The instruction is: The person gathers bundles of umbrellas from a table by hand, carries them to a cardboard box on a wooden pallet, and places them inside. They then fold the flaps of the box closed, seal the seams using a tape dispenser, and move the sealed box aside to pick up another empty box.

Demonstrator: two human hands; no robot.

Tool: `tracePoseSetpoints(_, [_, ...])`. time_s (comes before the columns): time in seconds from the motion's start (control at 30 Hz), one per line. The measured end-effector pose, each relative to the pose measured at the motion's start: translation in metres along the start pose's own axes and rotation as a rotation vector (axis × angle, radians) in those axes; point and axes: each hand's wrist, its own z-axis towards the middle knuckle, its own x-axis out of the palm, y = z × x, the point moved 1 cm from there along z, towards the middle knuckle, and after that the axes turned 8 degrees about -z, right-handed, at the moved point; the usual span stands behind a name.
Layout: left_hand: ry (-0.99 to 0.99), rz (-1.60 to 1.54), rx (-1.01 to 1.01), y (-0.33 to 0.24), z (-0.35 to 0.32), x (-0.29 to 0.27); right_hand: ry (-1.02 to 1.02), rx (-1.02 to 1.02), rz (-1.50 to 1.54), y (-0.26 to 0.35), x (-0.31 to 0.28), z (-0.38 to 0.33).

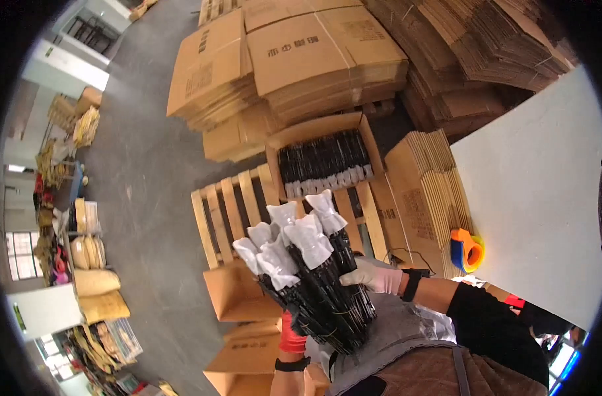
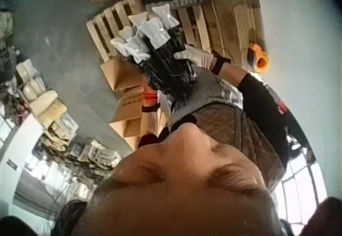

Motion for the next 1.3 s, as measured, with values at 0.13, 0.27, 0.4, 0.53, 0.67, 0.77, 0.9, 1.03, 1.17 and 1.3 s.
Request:
tracePoseSetpoints(0.13, [-0.080,0.087,-0.218,-0.037,0.112,0.061,-0.210,-0.021,0.026,0.022,-0.056,0.035])
tracePoseSetpoints(0.27, [-0.167,0.003,-0.489,-0.060,0.206,0.042,-0.455,-0.038,0.155,0.041,-0.081,0.077])
tracePoseSetpoints(0.4, [-0.218,0.004,-0.654,-0.054,0.290,0.029,-0.618,-0.005,0.247,0.050,-0.120,0.116])
tracePoseSetpoints(0.53, [-0.310,0.080,-0.643,-0.044,0.361,-0.013,-0.595,0.143,0.367,0.055,-0.189,0.163])
tracePoseSetpoints(0.67, [-0.288,-0.093,-0.700,-0.025,0.439,-0.052,-0.575,0.180,0.381,0.061,-0.268,0.218])
tracePoseSetpoints(0.77, [-0.280,-0.115,-0.689,-0.014,0.490,-0.060,-0.568,0.206,0.354,0.073,-0.316,0.245])
tracePoseSetpoints(0.9, [-0.427,-0.046,-0.523,0.001,0.556,-0.034,-0.561,0.163,0.216,0.059,-0.402,0.267])
tracePoseSetpoints(1.03, [-0.503,1.343,0.127,0.035,0.619,-0.124,-1.184,0.155,-0.588,0.041,-0.499,0.307])
tracePoseSetpoints(1.17, [-0.609,0.701,-0.173,0.047,0.605,-0.154,-1.344,0.131,-0.611,0.019,-0.541,0.272])
tracePoseSetpoints(1.3, [-0.652,0.678,-0.261,0.019,0.590,-0.196,-1.305,0.246,-0.888,0.009,-0.512,0.267])
